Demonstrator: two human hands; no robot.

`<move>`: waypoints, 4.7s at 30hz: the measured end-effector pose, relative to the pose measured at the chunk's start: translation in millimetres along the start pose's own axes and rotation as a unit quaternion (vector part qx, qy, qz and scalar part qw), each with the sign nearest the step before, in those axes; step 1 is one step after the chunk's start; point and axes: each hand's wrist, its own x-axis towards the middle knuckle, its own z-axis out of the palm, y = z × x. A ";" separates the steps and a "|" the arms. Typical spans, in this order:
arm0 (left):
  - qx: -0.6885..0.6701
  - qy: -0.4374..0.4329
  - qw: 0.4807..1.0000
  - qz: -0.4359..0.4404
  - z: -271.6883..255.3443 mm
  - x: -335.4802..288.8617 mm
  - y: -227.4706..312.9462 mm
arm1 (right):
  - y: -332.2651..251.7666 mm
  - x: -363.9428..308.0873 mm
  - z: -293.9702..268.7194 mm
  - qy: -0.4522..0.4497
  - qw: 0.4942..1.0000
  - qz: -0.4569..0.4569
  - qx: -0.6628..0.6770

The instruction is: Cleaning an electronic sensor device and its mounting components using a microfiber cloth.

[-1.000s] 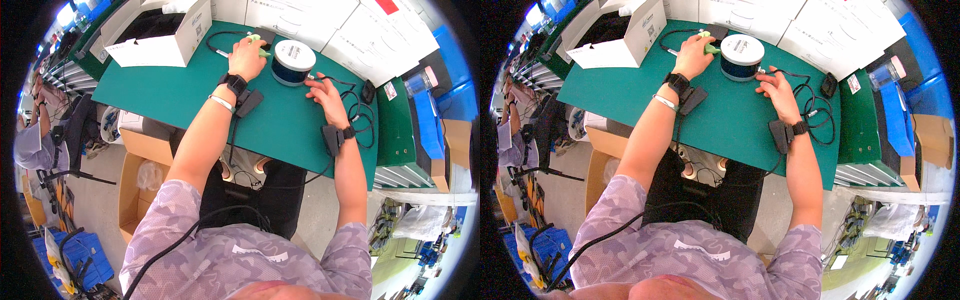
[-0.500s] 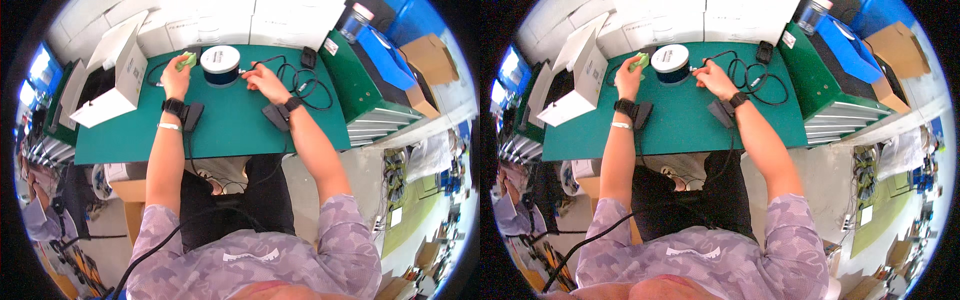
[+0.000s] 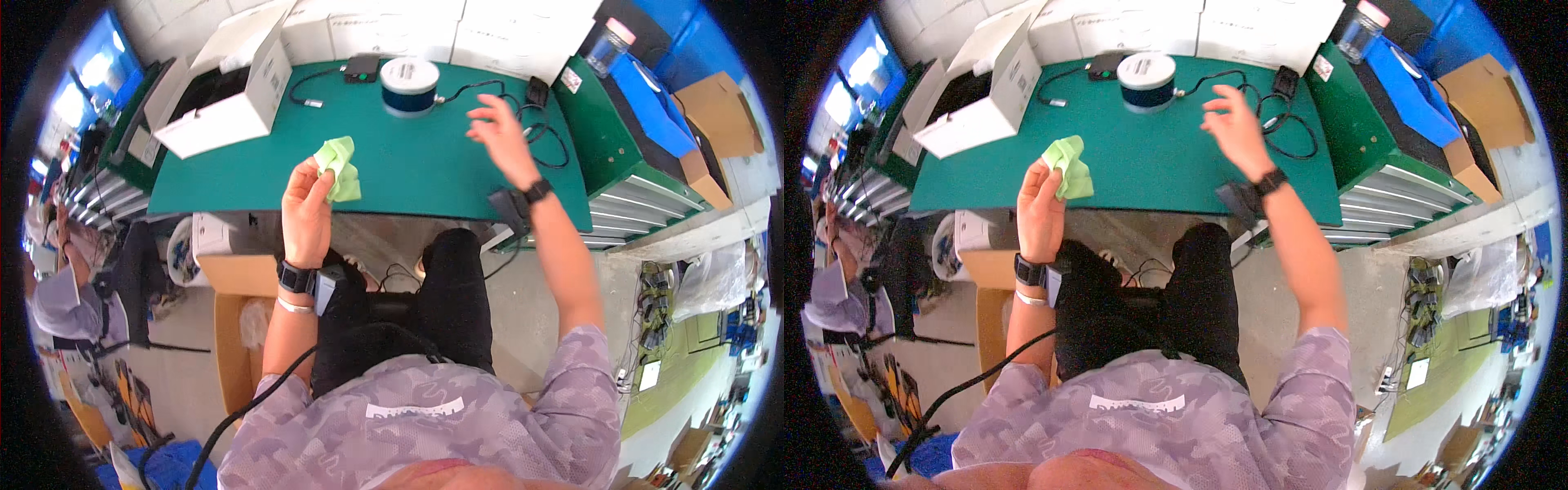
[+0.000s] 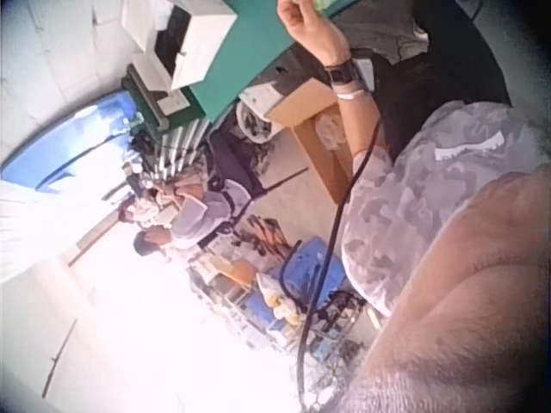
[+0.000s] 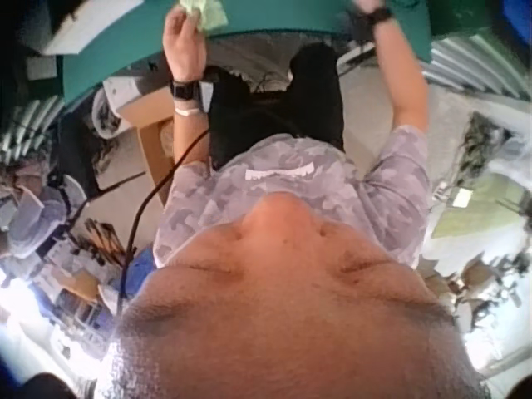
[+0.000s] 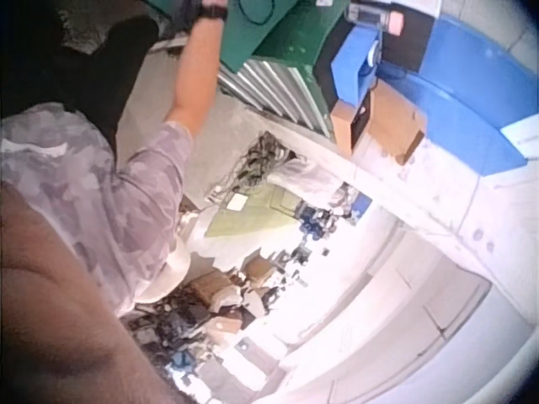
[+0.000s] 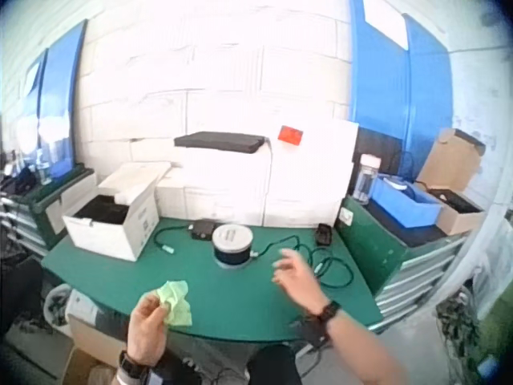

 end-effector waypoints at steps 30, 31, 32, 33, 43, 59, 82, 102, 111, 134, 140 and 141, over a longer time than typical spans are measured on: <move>-0.208 -0.123 0.916 -0.319 13.7 -134.9 -36.0 | -102.6 -201.4 82.3 -0.121 0.990 -0.018 -0.076; -0.199 -0.135 0.917 -0.320 14.4 -138.3 -37.3 | -102.6 -204.9 84.5 -0.119 0.990 -0.015 -0.075; -0.197 -0.134 0.916 -0.323 15.1 -142.3 -36.5 | -102.6 -208.1 86.6 -0.122 0.990 -0.011 -0.072; -0.185 -0.132 0.921 -0.317 18.9 -147.3 -31.8 | -102.1 -212.1 88.2 -0.126 0.990 -0.005 -0.070; -0.113 -0.130 0.952 -0.254 12.4 -152.1 -17.3 | -109.9 -221.7 97.4 -0.152 0.988 -0.019 -0.004; -0.238 -0.006 0.930 -0.280 -5.6 -135.4 -3.5 | -96.1 -238.2 94.6 -0.312 0.922 0.137 0.186; -0.171 -0.030 0.929 -0.326 4.7 -152.2 -1.9 | -102.1 -246.8 98.8 -0.143 0.983 0.107 0.052; -0.116 -0.066 0.936 -0.325 -8.7 -150.8 19.7 | -109.5 -249.4 88.7 -0.011 0.981 0.035 0.189; 0.441 -0.349 0.826 0.044 30.6 -136.0 53.7 | -118.5 -243.7 92.6 -0.032 0.976 0.058 0.208; 0.532 -0.459 0.675 0.226 79.8 -120.0 14.5 | -107.2 -254.2 48.3 0.075 0.857 0.086 0.502; 0.532 -0.481 0.661 0.222 61.0 -105.1 12.4 | -91.0 -265.1 19.3 0.121 0.827 0.080 0.543; 0.530 -0.484 0.663 0.213 58.1 -103.8 10.3 | -90.1 -268.3 15.2 0.132 0.832 0.092 0.531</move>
